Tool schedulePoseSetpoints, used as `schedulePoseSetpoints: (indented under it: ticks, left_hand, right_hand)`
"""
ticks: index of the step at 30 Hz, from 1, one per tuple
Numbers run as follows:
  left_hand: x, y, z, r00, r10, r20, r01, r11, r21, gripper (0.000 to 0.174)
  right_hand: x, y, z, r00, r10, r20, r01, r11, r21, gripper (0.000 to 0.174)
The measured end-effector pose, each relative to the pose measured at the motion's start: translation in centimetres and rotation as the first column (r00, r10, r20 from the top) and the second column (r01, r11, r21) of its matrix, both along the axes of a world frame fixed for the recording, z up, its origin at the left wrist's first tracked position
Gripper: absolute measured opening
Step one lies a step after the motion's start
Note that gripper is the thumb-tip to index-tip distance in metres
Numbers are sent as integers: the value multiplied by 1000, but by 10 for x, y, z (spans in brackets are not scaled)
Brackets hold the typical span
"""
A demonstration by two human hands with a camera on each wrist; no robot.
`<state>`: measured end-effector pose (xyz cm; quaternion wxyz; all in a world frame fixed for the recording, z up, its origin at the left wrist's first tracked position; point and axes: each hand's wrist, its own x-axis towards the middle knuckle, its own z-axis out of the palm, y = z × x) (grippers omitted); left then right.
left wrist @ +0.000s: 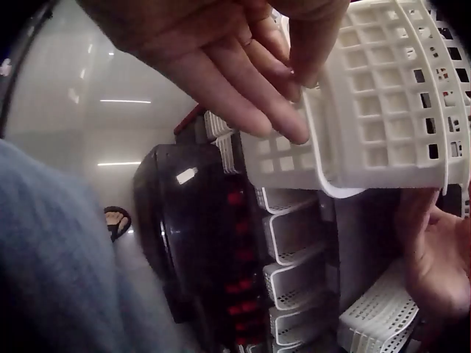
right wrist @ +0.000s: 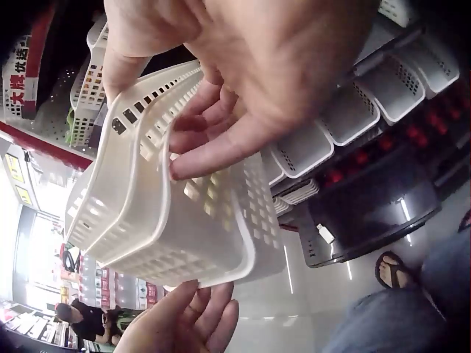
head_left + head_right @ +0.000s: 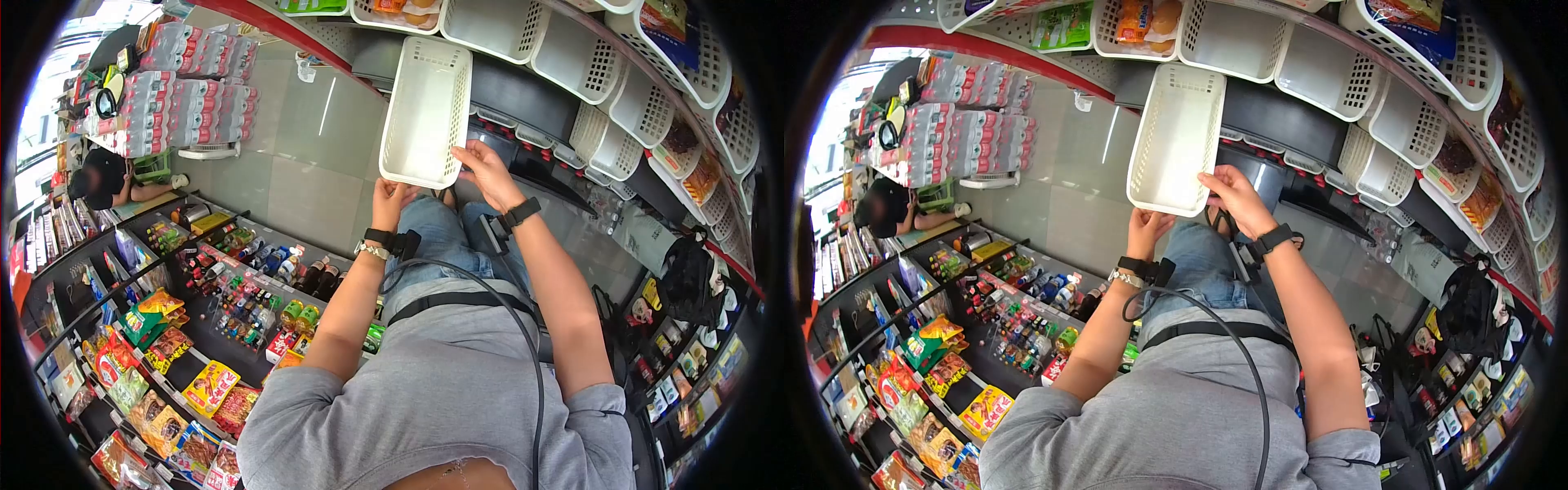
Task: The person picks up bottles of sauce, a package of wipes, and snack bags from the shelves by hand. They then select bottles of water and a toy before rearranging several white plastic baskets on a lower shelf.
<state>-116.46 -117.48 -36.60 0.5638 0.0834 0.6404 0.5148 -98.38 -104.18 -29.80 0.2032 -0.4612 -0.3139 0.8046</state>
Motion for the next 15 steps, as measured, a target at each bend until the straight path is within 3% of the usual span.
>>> schedulePoseSetpoints:
  ticks: [15]
  left_hand:
    - [2, -7, 8, 988, 99, 122, -107, 992, 61, 24]
  right_hand:
    - [-7, -4, -7, 999, 33, 18, -34, 999, 22, 37]
